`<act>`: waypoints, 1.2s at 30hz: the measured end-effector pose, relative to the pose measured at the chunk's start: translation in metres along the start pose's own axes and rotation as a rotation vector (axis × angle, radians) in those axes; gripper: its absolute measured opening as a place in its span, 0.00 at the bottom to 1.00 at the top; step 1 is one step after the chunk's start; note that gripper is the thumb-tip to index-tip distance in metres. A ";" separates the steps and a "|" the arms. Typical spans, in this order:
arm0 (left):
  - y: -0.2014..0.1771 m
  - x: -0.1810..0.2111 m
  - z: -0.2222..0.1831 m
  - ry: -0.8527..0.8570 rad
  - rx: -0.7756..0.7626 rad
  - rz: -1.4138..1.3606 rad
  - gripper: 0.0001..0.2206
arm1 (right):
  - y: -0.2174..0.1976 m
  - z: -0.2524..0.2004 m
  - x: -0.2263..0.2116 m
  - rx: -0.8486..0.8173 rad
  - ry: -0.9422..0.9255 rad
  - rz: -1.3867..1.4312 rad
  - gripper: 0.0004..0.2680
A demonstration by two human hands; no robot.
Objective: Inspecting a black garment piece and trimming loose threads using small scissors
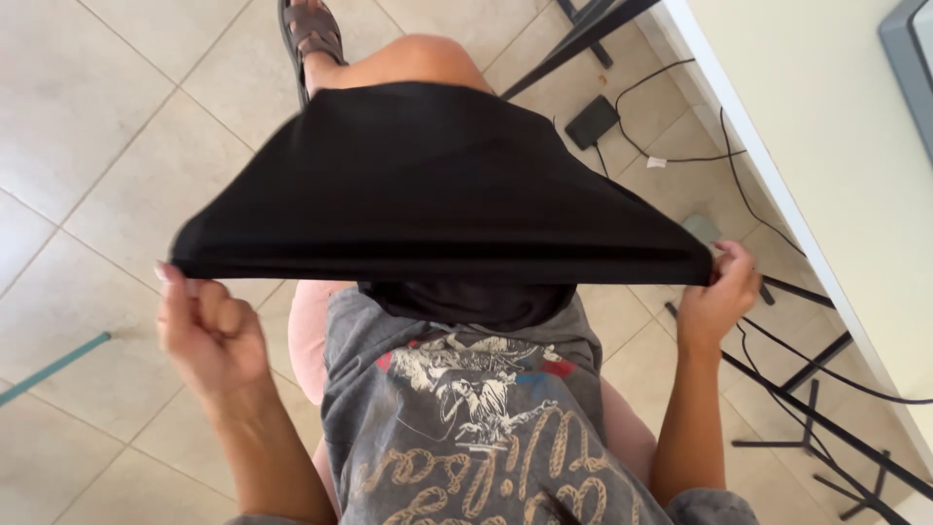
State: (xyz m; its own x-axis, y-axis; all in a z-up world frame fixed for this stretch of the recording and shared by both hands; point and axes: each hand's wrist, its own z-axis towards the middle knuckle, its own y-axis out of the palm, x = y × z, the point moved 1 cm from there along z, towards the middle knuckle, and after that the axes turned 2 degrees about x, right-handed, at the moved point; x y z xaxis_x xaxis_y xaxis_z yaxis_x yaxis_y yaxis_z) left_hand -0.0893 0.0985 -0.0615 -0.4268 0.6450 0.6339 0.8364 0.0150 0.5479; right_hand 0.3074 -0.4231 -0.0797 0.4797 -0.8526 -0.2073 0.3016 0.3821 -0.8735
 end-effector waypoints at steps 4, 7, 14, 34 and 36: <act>0.046 -0.006 -0.019 -0.087 0.014 -0.214 0.11 | -0.021 0.014 -0.048 -0.016 0.090 0.126 0.11; 0.042 -0.036 -0.015 0.042 -0.012 0.163 0.10 | -0.015 0.017 -0.083 -0.012 0.054 0.226 0.07; 0.022 -0.072 -0.017 -0.063 -0.004 0.112 0.14 | -0.005 -0.023 -0.057 -0.104 0.106 0.275 0.08; 0.000 -0.106 -0.035 -0.264 -0.011 0.188 0.27 | -0.010 -0.017 -0.063 -0.291 0.315 0.455 0.12; 0.042 -0.089 -0.050 0.006 -0.038 0.595 0.24 | -0.011 -0.017 -0.060 -0.270 0.278 0.442 0.13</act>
State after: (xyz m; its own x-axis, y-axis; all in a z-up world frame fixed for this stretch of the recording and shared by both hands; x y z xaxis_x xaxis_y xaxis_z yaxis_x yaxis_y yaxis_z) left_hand -0.0332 0.0037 -0.0682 0.1093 0.5300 0.8409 0.9197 -0.3748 0.1167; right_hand 0.2616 -0.3821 -0.0651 0.2674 -0.7085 -0.6531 -0.1163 0.6491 -0.7517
